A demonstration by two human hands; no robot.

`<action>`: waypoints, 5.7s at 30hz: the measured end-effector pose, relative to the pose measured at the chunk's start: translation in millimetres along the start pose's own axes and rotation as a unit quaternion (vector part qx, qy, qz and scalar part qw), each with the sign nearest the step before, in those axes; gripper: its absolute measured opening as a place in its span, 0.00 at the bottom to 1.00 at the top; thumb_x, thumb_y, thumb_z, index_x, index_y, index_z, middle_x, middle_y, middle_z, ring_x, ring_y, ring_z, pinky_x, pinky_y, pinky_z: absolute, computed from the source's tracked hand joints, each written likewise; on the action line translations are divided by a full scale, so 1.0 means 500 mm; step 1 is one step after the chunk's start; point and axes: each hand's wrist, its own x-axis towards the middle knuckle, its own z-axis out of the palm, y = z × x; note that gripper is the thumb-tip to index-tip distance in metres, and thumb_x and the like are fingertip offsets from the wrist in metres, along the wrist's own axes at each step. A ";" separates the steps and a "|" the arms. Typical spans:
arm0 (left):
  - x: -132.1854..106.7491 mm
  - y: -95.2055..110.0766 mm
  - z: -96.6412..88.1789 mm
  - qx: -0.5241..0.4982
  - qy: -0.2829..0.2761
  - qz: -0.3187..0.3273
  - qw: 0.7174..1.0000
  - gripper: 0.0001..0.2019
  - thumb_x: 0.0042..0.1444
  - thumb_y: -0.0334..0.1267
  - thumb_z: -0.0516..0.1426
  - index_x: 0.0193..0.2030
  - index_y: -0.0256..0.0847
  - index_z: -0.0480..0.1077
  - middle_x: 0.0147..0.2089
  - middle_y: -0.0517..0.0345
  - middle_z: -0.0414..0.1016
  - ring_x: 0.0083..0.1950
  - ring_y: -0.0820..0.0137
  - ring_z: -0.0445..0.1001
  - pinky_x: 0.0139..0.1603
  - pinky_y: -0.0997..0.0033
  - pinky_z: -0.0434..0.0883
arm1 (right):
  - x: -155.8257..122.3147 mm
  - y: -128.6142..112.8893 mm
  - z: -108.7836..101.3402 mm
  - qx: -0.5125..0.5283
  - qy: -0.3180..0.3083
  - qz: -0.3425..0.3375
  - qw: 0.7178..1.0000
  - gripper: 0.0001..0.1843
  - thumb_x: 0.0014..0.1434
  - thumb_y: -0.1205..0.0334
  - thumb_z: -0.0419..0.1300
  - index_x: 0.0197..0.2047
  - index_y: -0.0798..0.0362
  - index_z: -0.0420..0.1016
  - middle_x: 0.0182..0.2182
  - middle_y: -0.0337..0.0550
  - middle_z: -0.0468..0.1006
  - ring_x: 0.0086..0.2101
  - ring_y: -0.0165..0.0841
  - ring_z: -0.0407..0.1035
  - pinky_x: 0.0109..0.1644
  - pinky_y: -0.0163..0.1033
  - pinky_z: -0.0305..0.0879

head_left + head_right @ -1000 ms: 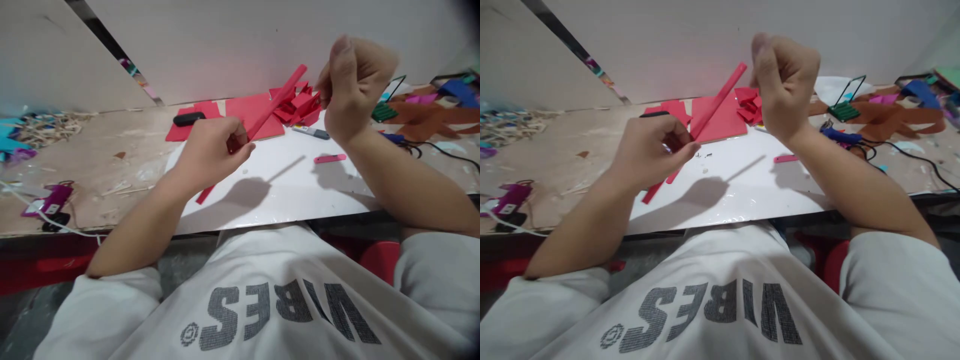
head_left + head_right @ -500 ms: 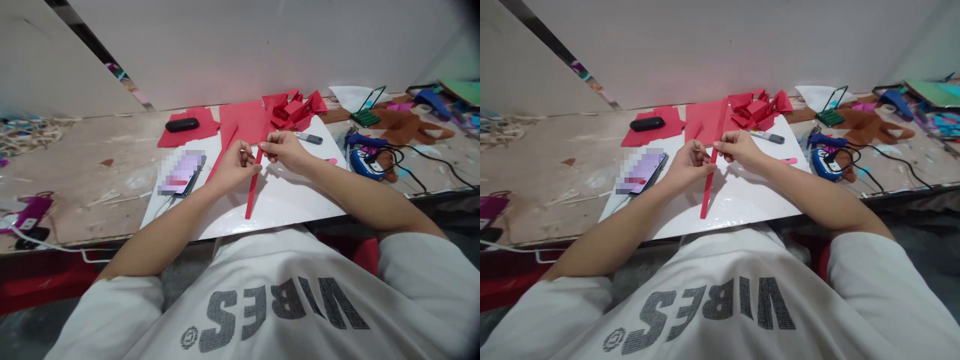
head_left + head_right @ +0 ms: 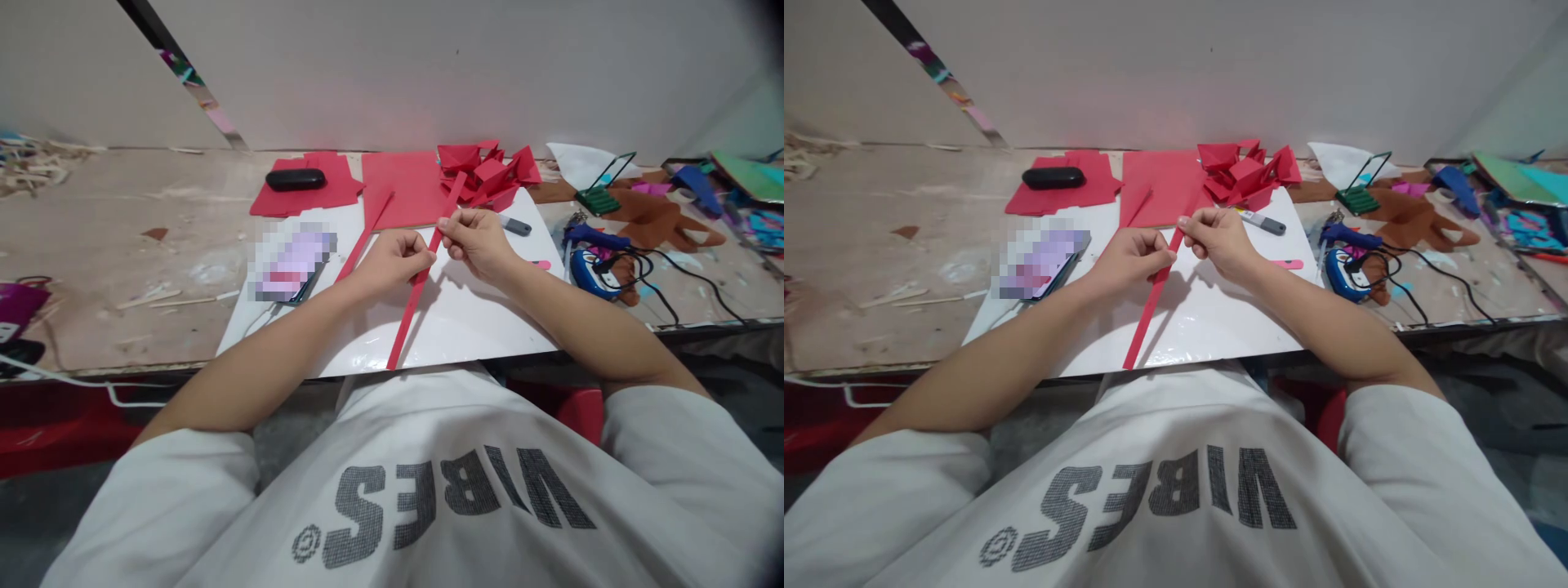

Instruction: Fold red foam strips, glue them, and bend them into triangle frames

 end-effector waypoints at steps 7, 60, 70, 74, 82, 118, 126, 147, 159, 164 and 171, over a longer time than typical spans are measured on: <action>-0.001 -0.013 -0.014 0.013 -0.037 -0.004 0.999 0.13 0.55 0.33 0.67 0.24 0.42 0.68 0.20 0.60 0.72 0.22 0.77 0.67 0.25 0.75 0.63 | 0.013 -0.014 -0.011 0.029 0.044 -0.012 0.999 0.28 0.68 0.56 0.81 0.26 0.54 0.71 0.22 0.35 0.76 0.19 0.19 0.60 0.21 0.24 0.56; 0.011 -0.039 -0.027 0.013 -0.041 -0.005 0.999 0.12 0.44 0.38 0.65 0.22 0.44 0.65 0.19 0.66 0.63 0.22 0.78 0.58 0.25 0.73 0.54 | 0.096 -0.007 -0.108 -0.055 0.190 -0.058 0.979 0.35 0.75 0.34 0.70 0.28 0.50 0.65 0.20 0.35 0.72 0.19 0.23 0.63 0.22 0.30 0.56; 0.014 -0.047 -0.025 -0.013 -0.036 0.009 0.999 0.11 0.48 0.35 0.66 0.24 0.44 0.67 0.20 0.66 0.66 0.21 0.77 0.62 0.25 0.73 0.58 | 0.020 0.009 -0.019 -0.028 0.016 -0.048 0.998 0.33 0.61 0.42 0.84 0.25 0.51 0.69 0.21 0.35 0.73 0.20 0.22 0.60 0.21 0.29 0.56; 0.016 -0.040 -0.021 0.001 -0.021 0.010 1.000 0.08 0.50 0.38 0.68 0.29 0.42 0.73 0.22 0.63 0.73 0.23 0.76 0.68 0.27 0.74 0.66 | -0.005 0.011 0.001 -0.044 -0.004 -0.039 0.998 0.31 0.60 0.48 0.85 0.26 0.50 0.69 0.19 0.35 0.73 0.21 0.24 0.62 0.22 0.28 0.59; -0.007 -0.015 -0.021 -0.018 -0.055 0.020 0.998 0.12 0.54 0.37 0.72 0.28 0.41 0.74 0.24 0.57 0.80 0.24 0.72 0.76 0.27 0.72 0.72 | -0.012 -0.002 0.015 -0.002 0.042 -0.058 0.997 0.30 0.63 0.56 0.84 0.26 0.50 0.66 0.22 0.33 0.73 0.20 0.22 0.62 0.22 0.28 0.61; 0.016 -0.041 -0.045 -0.056 0.017 0.010 0.998 0.16 0.66 0.50 0.68 0.35 0.38 0.83 0.29 0.55 0.81 0.30 0.72 0.77 0.35 0.72 0.75 | -0.032 0.035 0.013 -0.041 -0.049 -0.048 0.997 0.38 0.60 0.25 0.77 0.26 0.53 0.76 0.20 0.39 0.74 0.20 0.25 0.63 0.24 0.33 0.59; 0.022 -0.061 -0.041 -0.113 0.004 -0.019 0.993 0.14 0.58 0.47 0.75 0.38 0.39 0.84 0.33 0.57 0.81 0.32 0.73 0.75 0.35 0.73 0.70 | -0.040 0.049 0.014 -0.025 -0.030 -0.016 0.999 0.39 0.57 0.24 0.78 0.26 0.53 0.76 0.20 0.39 0.74 0.20 0.26 0.63 0.21 0.34 0.57; 0.010 -0.026 -0.026 0.030 -0.013 -0.015 0.999 0.07 0.55 0.32 0.64 0.26 0.39 0.78 0.24 0.59 0.77 0.25 0.75 0.70 0.30 0.73 0.68 | -0.007 0.046 0.014 -0.091 0.016 -0.140 0.986 0.44 0.54 0.16 0.75 0.24 0.49 0.68 0.19 0.37 0.72 0.20 0.26 0.61 0.24 0.35 0.59; 0.012 -0.031 -0.034 -0.009 0.007 0.007 1.000 0.12 0.58 0.37 0.67 0.25 0.40 0.75 0.22 0.60 0.72 0.23 0.76 0.66 0.28 0.72 0.63 | -0.033 0.044 0.026 -0.092 -0.093 -0.079 0.988 0.34 0.61 0.28 0.78 0.33 0.51 0.76 0.24 0.37 0.76 0.24 0.28 0.68 0.27 0.35 0.63; 0.013 -0.031 -0.039 -0.025 -0.006 -0.015 1.000 0.07 0.56 0.36 0.68 0.29 0.39 0.77 0.25 0.58 0.76 0.25 0.74 0.70 0.29 0.71 0.67 | -0.032 0.039 0.026 -0.091 -0.079 -0.102 0.987 0.37 0.62 0.25 0.77 0.31 0.50 0.72 0.25 0.37 0.76 0.24 0.27 0.68 0.28 0.35 0.63; 0.013 -0.031 -0.039 -0.012 0.000 0.010 1.000 0.10 0.56 0.40 0.70 0.28 0.40 0.78 0.26 0.57 0.78 0.26 0.75 0.69 0.29 0.72 0.66 | -0.031 0.045 0.020 -0.079 -0.088 -0.094 0.989 0.35 0.67 0.27 0.74 0.33 0.51 0.73 0.27 0.38 0.79 0.23 0.26 0.69 0.27 0.34 0.65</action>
